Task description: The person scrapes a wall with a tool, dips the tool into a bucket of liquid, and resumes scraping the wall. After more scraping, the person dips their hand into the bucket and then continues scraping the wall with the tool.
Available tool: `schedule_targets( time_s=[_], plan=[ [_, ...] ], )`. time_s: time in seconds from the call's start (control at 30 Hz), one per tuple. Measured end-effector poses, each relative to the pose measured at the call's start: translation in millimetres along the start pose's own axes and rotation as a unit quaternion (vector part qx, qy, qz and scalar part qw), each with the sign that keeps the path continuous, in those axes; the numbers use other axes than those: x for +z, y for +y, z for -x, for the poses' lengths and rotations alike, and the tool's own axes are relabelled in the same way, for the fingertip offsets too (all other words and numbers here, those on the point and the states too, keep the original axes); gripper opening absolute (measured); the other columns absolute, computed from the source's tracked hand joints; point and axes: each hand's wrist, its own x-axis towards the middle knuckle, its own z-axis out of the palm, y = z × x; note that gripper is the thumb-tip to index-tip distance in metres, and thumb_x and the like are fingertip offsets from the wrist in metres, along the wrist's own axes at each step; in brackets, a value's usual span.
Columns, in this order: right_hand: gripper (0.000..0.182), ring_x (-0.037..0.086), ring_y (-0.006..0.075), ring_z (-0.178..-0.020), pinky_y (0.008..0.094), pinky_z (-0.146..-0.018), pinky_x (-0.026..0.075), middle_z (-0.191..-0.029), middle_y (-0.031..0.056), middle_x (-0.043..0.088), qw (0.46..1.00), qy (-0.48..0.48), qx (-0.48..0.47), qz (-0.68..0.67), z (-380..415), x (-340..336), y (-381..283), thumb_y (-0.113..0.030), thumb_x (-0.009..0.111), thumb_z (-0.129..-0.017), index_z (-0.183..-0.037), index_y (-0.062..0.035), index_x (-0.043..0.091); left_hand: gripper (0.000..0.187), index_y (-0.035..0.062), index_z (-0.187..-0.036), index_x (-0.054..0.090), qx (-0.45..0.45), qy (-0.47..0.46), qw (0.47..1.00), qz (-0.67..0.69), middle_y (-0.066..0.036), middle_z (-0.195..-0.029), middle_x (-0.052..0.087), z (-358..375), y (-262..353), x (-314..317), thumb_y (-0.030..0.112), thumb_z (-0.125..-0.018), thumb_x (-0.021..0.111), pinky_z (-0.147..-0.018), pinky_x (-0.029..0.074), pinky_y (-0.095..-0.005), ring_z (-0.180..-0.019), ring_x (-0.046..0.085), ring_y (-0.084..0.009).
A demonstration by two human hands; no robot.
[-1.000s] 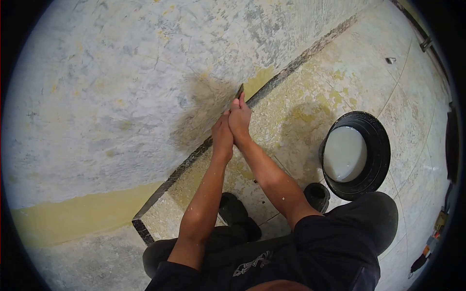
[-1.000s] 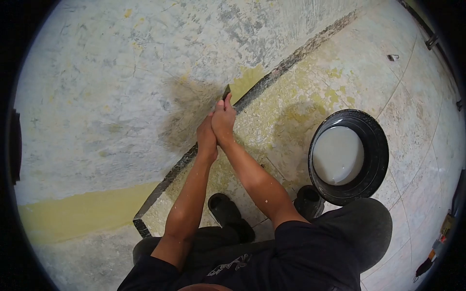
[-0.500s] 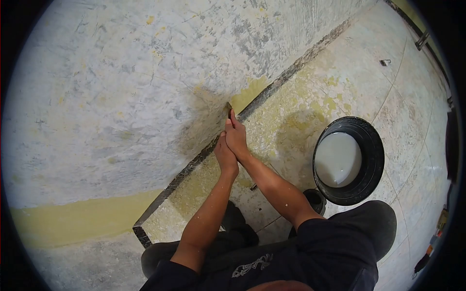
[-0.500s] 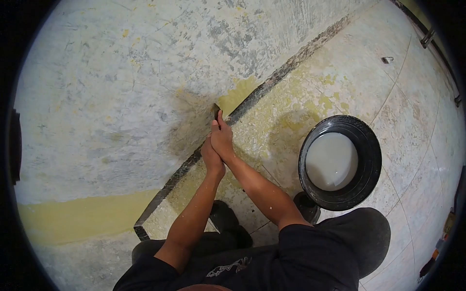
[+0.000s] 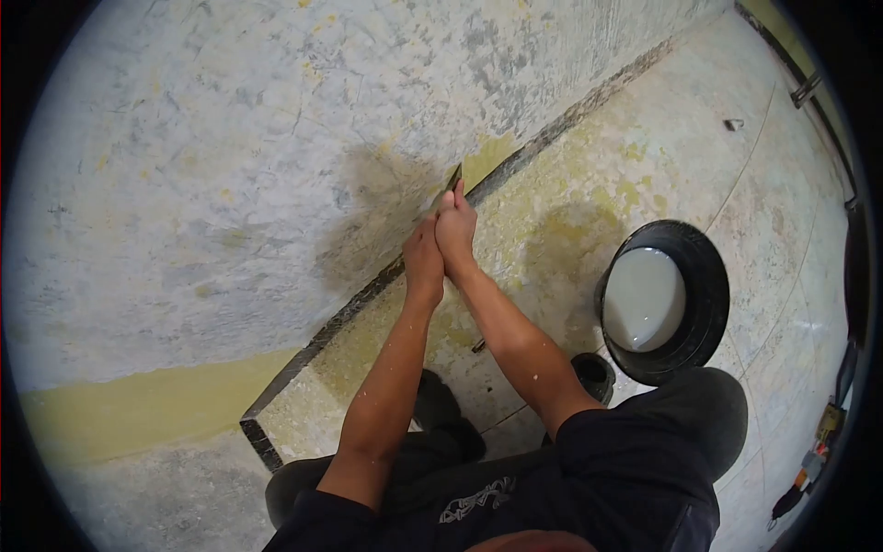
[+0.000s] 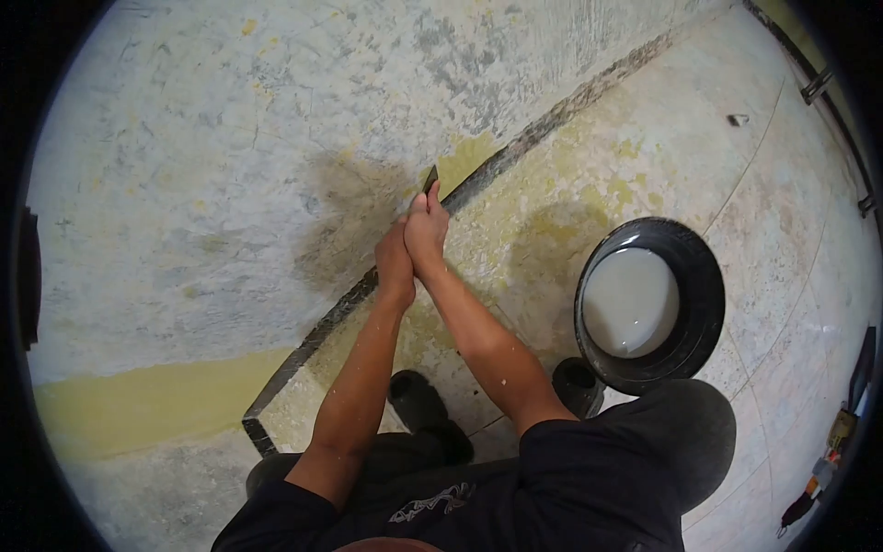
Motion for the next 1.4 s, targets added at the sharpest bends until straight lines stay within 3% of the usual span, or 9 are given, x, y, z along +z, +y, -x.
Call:
schedule_targets(
  time_s=[0.17,0.23,0.57,0.63,0.73,0.83,1.0,1.1,1.4],
  plan=[
    [0.05,0.047,0.0121,-0.062,0.0285,-0.06,0.042,-0.07,0.0051,0.053,0.999,-0.019,0.03,0.007,6.9,-11.7,7.0,-0.02,0.044,-0.097,-0.142,-0.0037,0.035,0.039,-0.0058,-0.106,0.062,0.045,0.044,0.998,-0.02,-0.011,-0.1,0.064,11.3,-25.6,7.3,0.029,-0.096,0.047,-0.08,0.045,-0.0301,-0.089,0.058,-0.0166],
    [0.049,0.047,0.0124,-0.06,0.0294,-0.058,0.042,-0.067,0.0065,0.051,0.989,-0.058,-0.06,0.124,12.4,-15.0,23.4,-0.021,0.047,-0.096,-0.141,-0.0051,0.038,0.036,-0.0042,-0.103,0.062,0.018,0.115,0.992,0.038,-0.009,-0.097,0.063,21.6,-35.2,5.5,0.028,-0.096,0.047,-0.078,0.045,-0.0303,-0.088,0.057,-0.016],
    [0.052,0.05,0.0131,-0.066,0.0285,-0.062,0.043,-0.07,0.0104,0.054,0.991,-0.056,-0.023,0.122,11.8,-10.6,41.2,-0.019,0.05,-0.093,-0.141,-0.0064,0.038,0.032,-0.0023,-0.099,0.063,-0.023,0.088,0.991,0.097,-0.006,-0.094,0.062,19.3,-29.2,-6.7,0.026,-0.096,0.048,-0.076,0.044,-0.0277,-0.086,0.056,-0.0137],
    [0.049,0.037,0.006,-0.064,0.0223,-0.055,0.035,-0.072,-0.0047,0.043,0.995,-0.042,-0.028,0.091,11.5,-5.7,39.8,-0.019,0.048,-0.097,-0.143,-0.0065,0.036,0.035,-0.0025,-0.111,0.061,-0.033,0.074,0.996,0.044,-0.009,-0.105,0.062,14.6,-28.4,-12.8,0.026,-0.096,0.046,-0.08,0.045,-0.0306,-0.09,0.058,-0.0172],
    [0.05,0.037,0.0061,-0.064,0.0225,-0.055,0.035,-0.072,-0.005,0.044,0.999,-0.021,0.006,0.049,16.0,3.2,31.2,-0.019,0.048,-0.097,-0.143,-0.0057,0.036,0.036,-0.004,-0.108,0.061,-0.019,0.058,0.997,0.047,-0.01,-0.105,0.062,14.6,-15.8,-15.5,0.026,-0.096,0.047,-0.081,0.045,-0.0303,-0.091,0.058,-0.0168],
    [0.048,0.047,0.0115,-0.069,0.0275,-0.062,0.041,-0.078,0.0017,0.055,0.999,0.04,0.028,0.011,1.7,7.8,15.2,-0.019,0.046,-0.097,-0.141,-0.0028,0.037,0.035,-0.0046,-0.1,0.063,0.002,0.029,0.999,-0.025,-0.008,-0.092,0.063,-1.9,-7.8,-13.0,0.027,-0.096,0.048,-0.075,0.044,-0.0289,-0.084,0.055,-0.0144],
    [0.048,0.039,0.0073,-0.061,0.0242,-0.055,0.037,-0.07,-0.0029,0.049,0.999,0.028,0.018,0.004,-4.7,-13.2,5.9,-0.015,0.045,-0.096,-0.142,-0.0035,0.037,0.037,-0.0051,-0.101,0.063,-0.015,0.045,0.998,0.039,-0.01,-0.094,0.064,-2.2,-28.9,15.1,0.028,-0.095,0.047,-0.077,0.044,-0.0296,-0.085,0.056,-0.0158],
    [0.048,0.052,0.0107,-0.065,0.0269,-0.061,0.044,-0.072,0.0047,0.054,0.988,-0.044,0.004,0.149,4.5,-23.0,22.3,-0.02,0.047,-0.097,-0.143,-0.0074,0.038,0.037,-0.0045,-0.101,0.064,-0.017,0.094,0.994,0.06,-0.009,-0.094,0.064,14.0,-45.8,11.2,0.028,-0.095,0.047,-0.078,0.044,-0.0291,-0.086,0.057,-0.0157],
    [0.049,0.05,0.0103,-0.065,0.0269,-0.063,0.044,-0.074,0.0017,0.055,0.988,-0.096,0.043,0.112,1.3,-29.6,39.7,-0.02,0.048,-0.096,-0.143,-0.0111,0.038,0.031,-0.0028,-0.101,0.065,-0.02,0.125,0.984,0.121,-0.007,-0.097,0.063,17.6,-52.4,12.4,0.022,-0.095,0.048,-0.076,0.045,-0.0269,-0.086,0.057,-0.0135]
  ],
)
